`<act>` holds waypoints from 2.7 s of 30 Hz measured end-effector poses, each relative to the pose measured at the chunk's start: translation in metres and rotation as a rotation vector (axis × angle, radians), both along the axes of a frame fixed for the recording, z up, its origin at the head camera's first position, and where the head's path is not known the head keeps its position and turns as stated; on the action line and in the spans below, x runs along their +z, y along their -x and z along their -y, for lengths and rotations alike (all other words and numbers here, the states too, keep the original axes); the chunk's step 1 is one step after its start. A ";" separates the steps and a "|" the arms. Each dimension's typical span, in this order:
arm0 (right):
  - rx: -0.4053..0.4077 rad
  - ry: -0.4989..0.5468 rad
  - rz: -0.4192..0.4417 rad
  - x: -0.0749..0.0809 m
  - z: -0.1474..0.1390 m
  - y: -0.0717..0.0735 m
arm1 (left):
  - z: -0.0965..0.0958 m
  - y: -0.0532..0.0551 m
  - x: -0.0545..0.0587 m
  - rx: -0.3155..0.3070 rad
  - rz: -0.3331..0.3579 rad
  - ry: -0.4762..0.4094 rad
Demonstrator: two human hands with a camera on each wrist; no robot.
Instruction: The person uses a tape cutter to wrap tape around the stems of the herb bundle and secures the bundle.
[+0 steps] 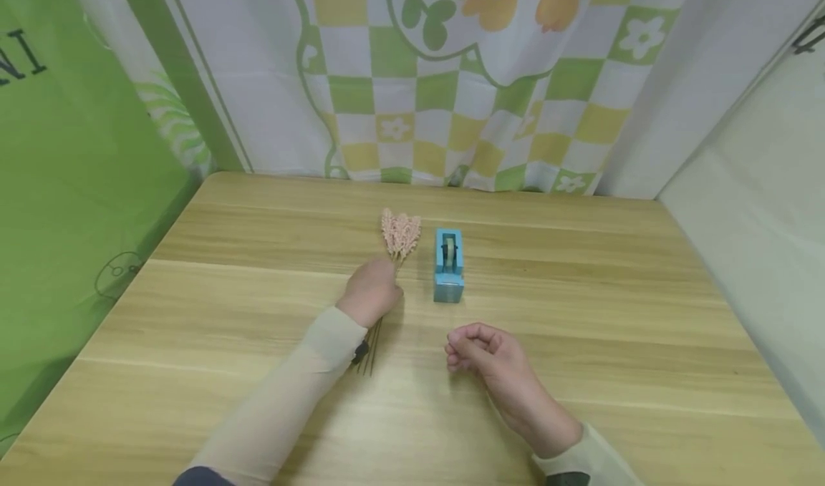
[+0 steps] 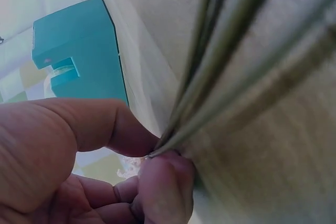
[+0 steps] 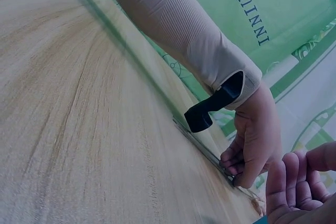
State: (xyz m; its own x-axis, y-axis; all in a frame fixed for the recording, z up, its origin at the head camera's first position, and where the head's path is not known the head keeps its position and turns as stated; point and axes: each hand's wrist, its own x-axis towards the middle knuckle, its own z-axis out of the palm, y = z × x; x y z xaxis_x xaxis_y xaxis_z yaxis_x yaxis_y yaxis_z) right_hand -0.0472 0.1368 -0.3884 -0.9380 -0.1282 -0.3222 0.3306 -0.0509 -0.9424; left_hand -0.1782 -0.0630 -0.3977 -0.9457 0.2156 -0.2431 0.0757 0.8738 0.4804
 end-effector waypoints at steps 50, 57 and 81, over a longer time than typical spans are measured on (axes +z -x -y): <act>-0.024 -0.026 0.024 -0.001 0.001 0.000 | 0.033 -0.003 -0.005 0.011 -0.095 -0.263; -0.020 -0.015 0.019 -0.001 0.002 -0.001 | 0.041 -0.006 -0.004 -0.010 -0.173 -0.297; -0.003 -0.024 0.009 0.001 0.000 -0.001 | 0.082 -0.038 0.017 0.030 -0.306 -0.437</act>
